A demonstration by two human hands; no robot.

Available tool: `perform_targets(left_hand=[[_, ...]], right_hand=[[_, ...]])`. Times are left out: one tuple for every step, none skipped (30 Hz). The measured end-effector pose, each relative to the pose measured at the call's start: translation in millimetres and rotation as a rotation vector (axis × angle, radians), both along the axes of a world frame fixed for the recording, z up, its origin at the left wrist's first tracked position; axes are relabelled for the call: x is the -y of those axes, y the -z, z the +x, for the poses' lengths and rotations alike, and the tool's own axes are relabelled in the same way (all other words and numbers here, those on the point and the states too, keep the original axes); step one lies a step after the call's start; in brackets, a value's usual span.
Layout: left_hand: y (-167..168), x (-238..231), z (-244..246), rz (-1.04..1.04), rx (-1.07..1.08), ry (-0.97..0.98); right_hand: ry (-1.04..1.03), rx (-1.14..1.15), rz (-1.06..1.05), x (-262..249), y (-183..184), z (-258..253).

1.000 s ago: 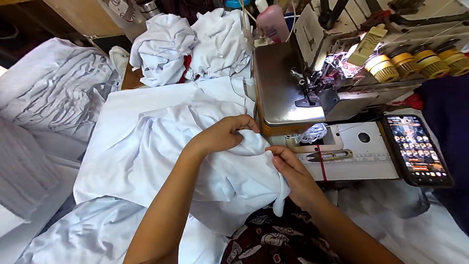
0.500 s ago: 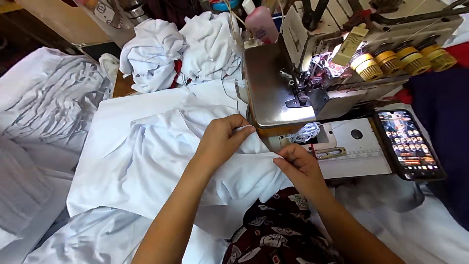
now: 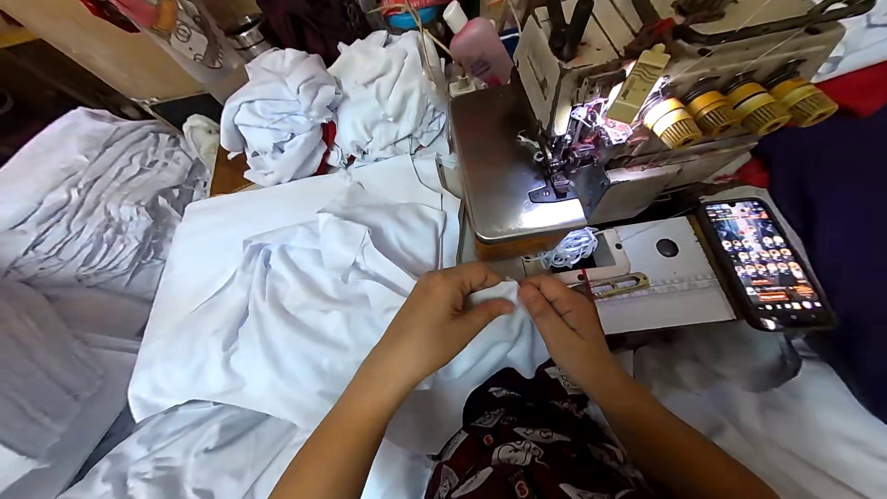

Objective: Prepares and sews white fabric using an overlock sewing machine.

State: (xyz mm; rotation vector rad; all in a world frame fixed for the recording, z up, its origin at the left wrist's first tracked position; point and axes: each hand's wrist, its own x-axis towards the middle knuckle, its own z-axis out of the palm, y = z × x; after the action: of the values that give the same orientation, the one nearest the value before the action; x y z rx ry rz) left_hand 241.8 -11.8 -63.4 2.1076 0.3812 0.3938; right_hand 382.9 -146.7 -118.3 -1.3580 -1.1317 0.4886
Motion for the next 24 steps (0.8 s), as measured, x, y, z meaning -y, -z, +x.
perform_targets(left_hand=[[2.8, 2.1, 1.0, 0.073, 0.004, -0.028], [4.6, 3.8, 1.6, 0.148, 0.003, -0.053], [5.7, 5.1, 2.1, 0.208, 0.0, -0.071], [5.9, 6.0, 2.6, 0.25, -0.006, -0.079], [5.7, 6.7, 3.1, 0.28, -0.012, -0.082], [5.4, 7.7, 3.6, 0.3, -0.018, -0.082], [5.3, 8.6, 4.1, 0.313, -0.019, -0.082], [5.5, 9.4, 4.4, 0.321, -0.016, -0.086], [6.1, 9.8, 4.8, 0.324, -0.006, -0.091], [7.2, 9.9, 5.1, 0.325, 0.009, -0.097], [8.0, 9.8, 4.7, 0.33, 0.022, -0.101], [7.9, 9.7, 4.1, 0.338, 0.031, -0.103], [6.9, 9.5, 3.6, 0.351, 0.037, -0.105], [5.7, 9.2, 3.1, 0.366, 0.043, -0.108], [4.3, 9.1, 2.4, 0.377, 0.048, -0.107], [2.5, 9.4, 1.5, 0.383, 0.05, -0.101], [0.1, 10.0, 0.4, 0.383, 0.052, -0.087], [-3.4, 10.8, -1.3, 0.376, 0.05, -0.064], [-8.1, 11.7, -3.4, 0.359, 0.049, -0.036], [-13.5, 12.0, -5.7, 0.331, 0.051, -0.008], [-18.5, 11.7, -8.1, 0.298, 0.061, 0.011], [-22.2, 10.3, -10.6, 0.256, 0.084, 0.019], [-24.3, 8.2, -12.8, 0.202, 0.119, 0.014], [-25.2, 5.7, -14.2, 0.136, 0.159, -0.003]], right_hand=[[-0.014, 0.004, -0.02, 2.2, 0.7, -2.0], [-0.032, 0.009, -0.031, 4.5, 2.4, -4.4], [-0.047, 0.009, -0.038, 6.9, 5.1, -7.1], [-0.061, -0.009, -0.036, 9.5, 8.8, -9.8], [-0.058, -0.03, -0.032, 11.2, 12.5, -12.9], [-0.047, -0.042, -0.028, 12.2, 15.0, -15.7], [-0.035, -0.046, -0.027, 13.1, 15.9, -18.1], [-0.025, -0.048, -0.03, 13.7, 15.1, -19.7], [-0.017, -0.042, -0.025, 13.8, 13.9, -20.4], [-0.009, -0.025, -0.009, 13.4, 13.8, -20.1], [-0.003, 0.0, 0.015, 12.5, 14.5, -19.0], [0.005, 0.017, 0.041, 11.3, 15.3, -16.9], [0.017, 0.026, 0.066, 10.3, 15.7, -14.6], [0.032, 0.027, 0.094, 9.6, 15.4, -12.5], [0.034, 0.024, 0.12, 9.6, 14.7, -10.7], [0.016, 0.02, 0.143, 10.3, 13.4, -9.2], [-0.03, 0.011, 0.164, 11.3, 11.2, -8.1], [-0.096, -0.001, 0.179, 12.9, 8.2, -7.3], [-0.164, -0.014, 0.192, 14.3, 4.9, -6.6], [-0.219, -0.03, 0.2, 15.7, 2.0, -6.2], [-0.256, -0.037, 0.21, 16.4, -0.1, -5.8], [-0.273, -0.04, 0.224, 16.6, -0.9, -5.1], [-0.279, -0.038, 0.232, 17.0, -1.2, -3.8], [-0.281, -0.032, 0.238, 17.4, -1.3, -1.8]])
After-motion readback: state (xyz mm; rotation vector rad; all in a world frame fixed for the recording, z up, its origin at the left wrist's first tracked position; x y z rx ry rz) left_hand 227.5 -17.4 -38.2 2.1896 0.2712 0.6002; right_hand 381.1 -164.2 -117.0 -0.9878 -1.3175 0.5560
